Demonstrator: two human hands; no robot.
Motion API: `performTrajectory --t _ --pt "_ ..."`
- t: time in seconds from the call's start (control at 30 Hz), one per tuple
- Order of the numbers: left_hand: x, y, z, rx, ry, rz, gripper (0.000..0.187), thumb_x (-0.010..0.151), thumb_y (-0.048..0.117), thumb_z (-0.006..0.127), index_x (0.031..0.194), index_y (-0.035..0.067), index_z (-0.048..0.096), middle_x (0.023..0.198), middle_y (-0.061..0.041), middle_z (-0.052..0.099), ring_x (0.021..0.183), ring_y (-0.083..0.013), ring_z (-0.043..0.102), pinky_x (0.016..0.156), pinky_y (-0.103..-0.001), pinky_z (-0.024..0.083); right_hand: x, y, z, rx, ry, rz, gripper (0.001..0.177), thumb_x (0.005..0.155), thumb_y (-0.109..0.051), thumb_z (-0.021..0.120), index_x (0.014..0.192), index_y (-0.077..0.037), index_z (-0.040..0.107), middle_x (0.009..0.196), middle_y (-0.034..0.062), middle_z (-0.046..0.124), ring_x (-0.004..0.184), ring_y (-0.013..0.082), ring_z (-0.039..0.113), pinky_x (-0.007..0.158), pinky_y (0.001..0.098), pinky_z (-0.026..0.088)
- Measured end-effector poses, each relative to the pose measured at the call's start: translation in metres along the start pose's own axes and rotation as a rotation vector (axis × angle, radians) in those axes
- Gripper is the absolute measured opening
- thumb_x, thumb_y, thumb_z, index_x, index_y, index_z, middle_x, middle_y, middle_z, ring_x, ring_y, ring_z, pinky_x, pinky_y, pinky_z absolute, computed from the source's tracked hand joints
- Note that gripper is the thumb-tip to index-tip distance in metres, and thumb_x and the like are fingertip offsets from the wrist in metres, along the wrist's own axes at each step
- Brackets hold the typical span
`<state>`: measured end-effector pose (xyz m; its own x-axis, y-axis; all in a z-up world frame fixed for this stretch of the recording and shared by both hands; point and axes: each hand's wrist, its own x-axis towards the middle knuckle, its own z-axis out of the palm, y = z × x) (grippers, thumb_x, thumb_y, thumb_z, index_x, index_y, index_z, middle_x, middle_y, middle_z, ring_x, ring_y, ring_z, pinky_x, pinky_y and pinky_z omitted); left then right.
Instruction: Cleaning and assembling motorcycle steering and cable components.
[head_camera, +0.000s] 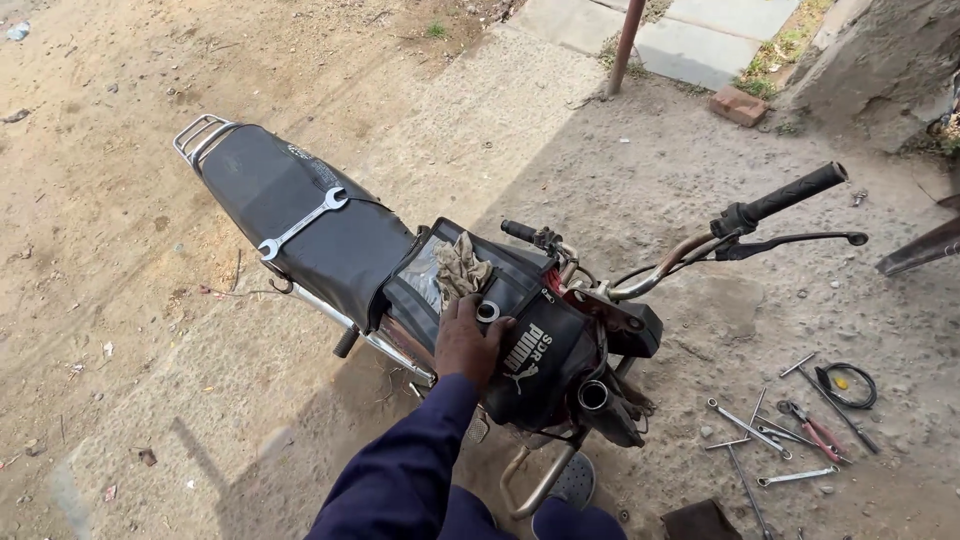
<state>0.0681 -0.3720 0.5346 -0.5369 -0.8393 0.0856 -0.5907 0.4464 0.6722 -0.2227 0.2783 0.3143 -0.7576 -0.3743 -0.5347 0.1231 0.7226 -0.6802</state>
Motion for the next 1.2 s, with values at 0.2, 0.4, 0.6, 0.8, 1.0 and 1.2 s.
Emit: performTrajectory --t 0.2,0.4,0.6,0.8,1.0,1.2 --pt "0.023 -0.021 -0.01 -0.06 0.066 -0.119 0.06 0.086 0.046 0.078 0.122 0.001 0.061 0.118 -0.016 0.059 0.107 -0.0313 0.065 0.092 -0.042 0.052 0.032 0.035 0.075 0.047 -0.043 0.062 0.05 0.094 -0.025 0.073 0.133 0.004 0.064 0.119 0.0186 0.075 0.113 0.027 0.069 0.1 0.0404 0.049" --pt "0.121 -0.088 -0.003 -0.311 -0.111 -0.199 0.039 0.09 0.032 0.077 0.107 -0.003 0.071 0.093 -0.012 0.071 0.08 -0.0227 0.068 0.072 -0.036 0.054 -0.063 -0.256 0.226 0.264 0.17 0.071 0.049 0.093 -0.025 0.071 0.13 0.006 0.068 0.119 0.0217 0.077 0.112 0.0298 0.072 0.101 0.0433 0.053" --pt "0.103 0.036 -0.112 -1.002 -0.839 -0.282 0.026 0.096 0.023 0.071 0.109 0.0 0.072 0.079 -0.003 0.07 0.058 -0.0074 0.052 0.051 -0.023 0.039 -0.138 -0.525 0.291 1.0 -0.092 -0.082 0.064 0.092 -0.05 0.042 0.139 -0.008 0.051 0.122 0.0136 0.075 0.112 0.028 0.075 0.09 0.0471 0.061" --pt "0.098 0.014 -0.128 -1.106 -0.866 -0.034 0.044 0.098 0.037 0.069 0.123 0.001 0.064 0.106 -0.007 0.067 0.09 -0.0125 0.061 0.077 -0.029 0.05 -0.143 -0.573 0.318 1.511 -0.056 -0.333 0.043 0.116 -0.027 0.047 0.147 0.003 0.048 0.126 0.0177 0.068 0.113 0.0288 0.067 0.095 0.0458 0.056" --pt "0.044 0.0 -0.118 -1.668 -1.292 -0.36 0.089 0.096 0.078 0.038 0.139 0.002 0.054 0.132 -0.011 0.064 0.123 -0.0218 0.06 0.106 -0.035 0.048 -0.2 -0.639 0.33 0.132 0.331 -0.847 0.042 0.102 -0.032 0.047 0.126 -0.001 0.061 0.117 0.0175 0.072 0.109 0.0358 0.069 0.098 0.0492 0.051" --pt "0.01 -0.006 -0.085 -1.5 -1.457 -0.12 0.071 0.107 0.07 0.049 0.125 0.002 0.059 0.117 -0.005 0.062 0.11 -0.0158 0.055 0.102 -0.029 0.045 -0.154 -0.576 0.337 -0.359 0.667 -1.134 0.034 0.095 -0.036 0.059 0.094 -0.004 0.068 0.089 0.0105 0.068 0.084 0.0312 0.066 0.088 0.0461 0.044"
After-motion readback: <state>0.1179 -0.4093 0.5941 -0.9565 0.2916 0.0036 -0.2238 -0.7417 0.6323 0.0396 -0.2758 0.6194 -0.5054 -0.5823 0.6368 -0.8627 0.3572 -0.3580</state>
